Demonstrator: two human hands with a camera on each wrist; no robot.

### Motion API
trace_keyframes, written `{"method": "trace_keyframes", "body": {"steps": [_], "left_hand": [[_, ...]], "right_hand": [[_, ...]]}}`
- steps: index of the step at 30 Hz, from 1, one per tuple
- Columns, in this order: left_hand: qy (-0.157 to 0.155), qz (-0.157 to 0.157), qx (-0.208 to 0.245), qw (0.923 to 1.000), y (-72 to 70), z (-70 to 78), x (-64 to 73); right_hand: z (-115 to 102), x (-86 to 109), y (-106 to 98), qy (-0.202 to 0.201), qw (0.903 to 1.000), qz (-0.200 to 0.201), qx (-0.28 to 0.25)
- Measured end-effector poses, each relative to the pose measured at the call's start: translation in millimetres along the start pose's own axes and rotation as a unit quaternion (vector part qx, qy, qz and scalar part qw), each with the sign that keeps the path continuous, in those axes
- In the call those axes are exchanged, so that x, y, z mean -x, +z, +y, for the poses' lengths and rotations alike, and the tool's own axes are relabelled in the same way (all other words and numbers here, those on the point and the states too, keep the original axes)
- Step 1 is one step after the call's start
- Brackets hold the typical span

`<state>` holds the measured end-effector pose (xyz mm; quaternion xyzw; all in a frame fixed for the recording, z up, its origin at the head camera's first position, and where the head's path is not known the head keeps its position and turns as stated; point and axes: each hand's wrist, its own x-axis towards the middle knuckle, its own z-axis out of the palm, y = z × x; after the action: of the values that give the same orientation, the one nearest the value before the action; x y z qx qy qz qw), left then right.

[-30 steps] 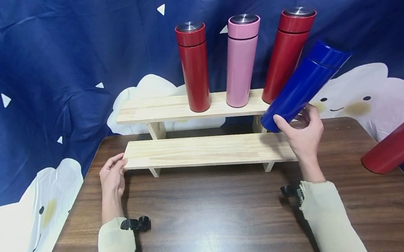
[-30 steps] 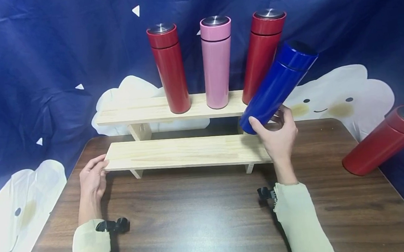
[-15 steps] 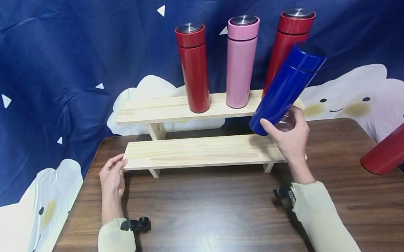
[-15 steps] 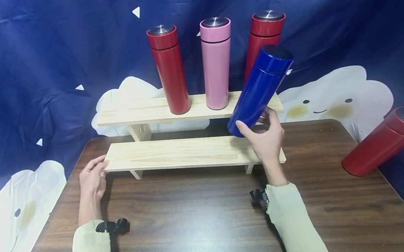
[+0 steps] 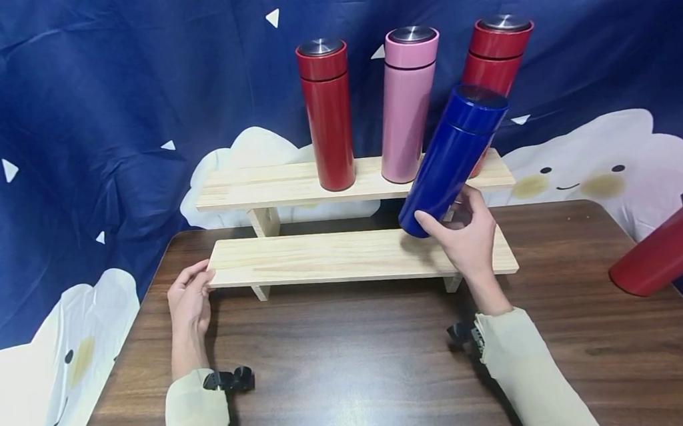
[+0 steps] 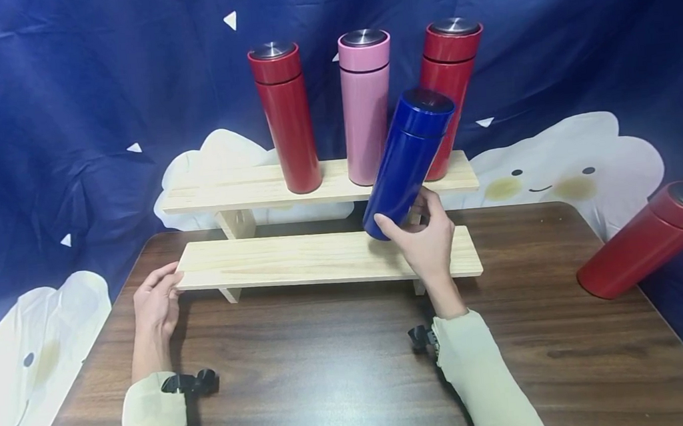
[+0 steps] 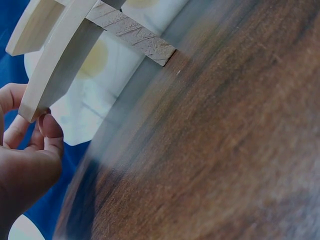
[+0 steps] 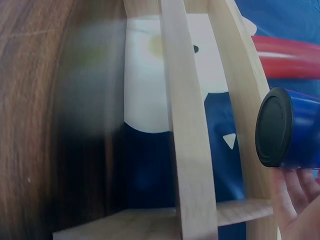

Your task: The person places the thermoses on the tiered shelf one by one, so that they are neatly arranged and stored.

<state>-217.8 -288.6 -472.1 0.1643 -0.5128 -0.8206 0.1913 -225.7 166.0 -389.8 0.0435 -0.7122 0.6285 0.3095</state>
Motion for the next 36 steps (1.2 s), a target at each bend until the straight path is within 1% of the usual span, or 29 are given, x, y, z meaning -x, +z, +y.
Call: {"method": "trace_keyframes", "body": {"steps": [3, 8, 16, 20, 26, 28, 31, 36], "left_hand": [[-0.002, -0.001, -0.004, 1.0000, 0.0, 0.3, 0.1], [-0.002, 0.005, 0.003, 1.0000, 1.5, 1.9, -0.8], [-0.005, 0.003, 0.001, 1.0000, 2.9, 3.5, -0.3], [0.000, 0.004, -0.001, 1.0000, 2.3, 3.5, -1.0], [-0.002, 0.007, -0.005, 1.0000, 2.0, 2.7, -1.2], [-0.003, 0.010, -0.005, 0.9999, 1.9, 2.6, -0.8], [-0.002, 0.012, -0.004, 0.9999, 1.3, 2.0, -1.1], [0.000, 0.004, 0.002, 1.0000, -0.1, 0.2, -1.7]], "right_hand": [[5.7, 1.5, 3.5, -0.005, 0.9999, -0.008, 0.006], [6.9, 4.6, 10.1, -0.013, 0.9998, -0.012, 0.013], [4.1, 8.1, 21.2, 0.005, 0.9996, -0.026, 0.005], [-3.2, 11.8, 28.0, 0.013, 0.9992, -0.036, 0.009], [-27.8, 21.5, 36.8, 0.007, 0.9982, -0.059, 0.010], [-32.8, 24.2, 39.2, 0.008, 0.9977, -0.066, 0.012], [-35.3, 27.4, 43.0, 0.010, 0.9970, -0.076, 0.016], [-31.1, 31.9, 49.2, 0.013, 0.9957, -0.089, 0.020]]}}
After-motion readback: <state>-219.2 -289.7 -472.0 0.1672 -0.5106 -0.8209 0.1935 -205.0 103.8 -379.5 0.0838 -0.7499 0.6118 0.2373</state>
